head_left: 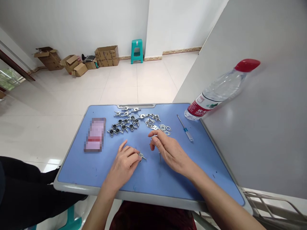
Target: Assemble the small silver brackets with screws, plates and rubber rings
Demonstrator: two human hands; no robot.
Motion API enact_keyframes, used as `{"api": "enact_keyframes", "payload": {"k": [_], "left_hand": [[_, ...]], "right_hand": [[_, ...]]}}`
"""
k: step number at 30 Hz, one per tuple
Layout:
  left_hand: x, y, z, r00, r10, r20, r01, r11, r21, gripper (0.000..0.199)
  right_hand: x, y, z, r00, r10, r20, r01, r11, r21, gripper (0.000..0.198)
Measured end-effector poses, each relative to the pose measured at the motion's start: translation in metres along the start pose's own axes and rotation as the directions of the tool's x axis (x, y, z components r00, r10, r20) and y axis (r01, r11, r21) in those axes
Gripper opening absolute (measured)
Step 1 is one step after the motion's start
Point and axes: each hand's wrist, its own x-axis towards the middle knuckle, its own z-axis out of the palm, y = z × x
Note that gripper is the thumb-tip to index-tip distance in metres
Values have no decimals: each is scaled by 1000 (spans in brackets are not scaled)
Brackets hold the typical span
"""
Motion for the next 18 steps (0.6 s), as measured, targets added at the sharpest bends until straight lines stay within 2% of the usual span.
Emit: {"api": "enact_keyframes", "payload": {"k": [8, 14, 18], "left_hand": [[0, 0, 1, 1000, 10, -1, -10, 1000, 18, 20], [0, 0, 1, 1000, 15, 2, -15, 1000, 18, 21], [0, 0, 1, 1000, 14, 4, -14, 1000, 19, 21]], "right_hand": [[-2, 0, 0, 1000, 30, 5, -30, 982, 189, 15], [-5, -1, 4, 988, -151, -16, 151, 969, 196, 22], [-6, -1, 6, 974, -225, 15, 220, 960, 172, 23]]}}
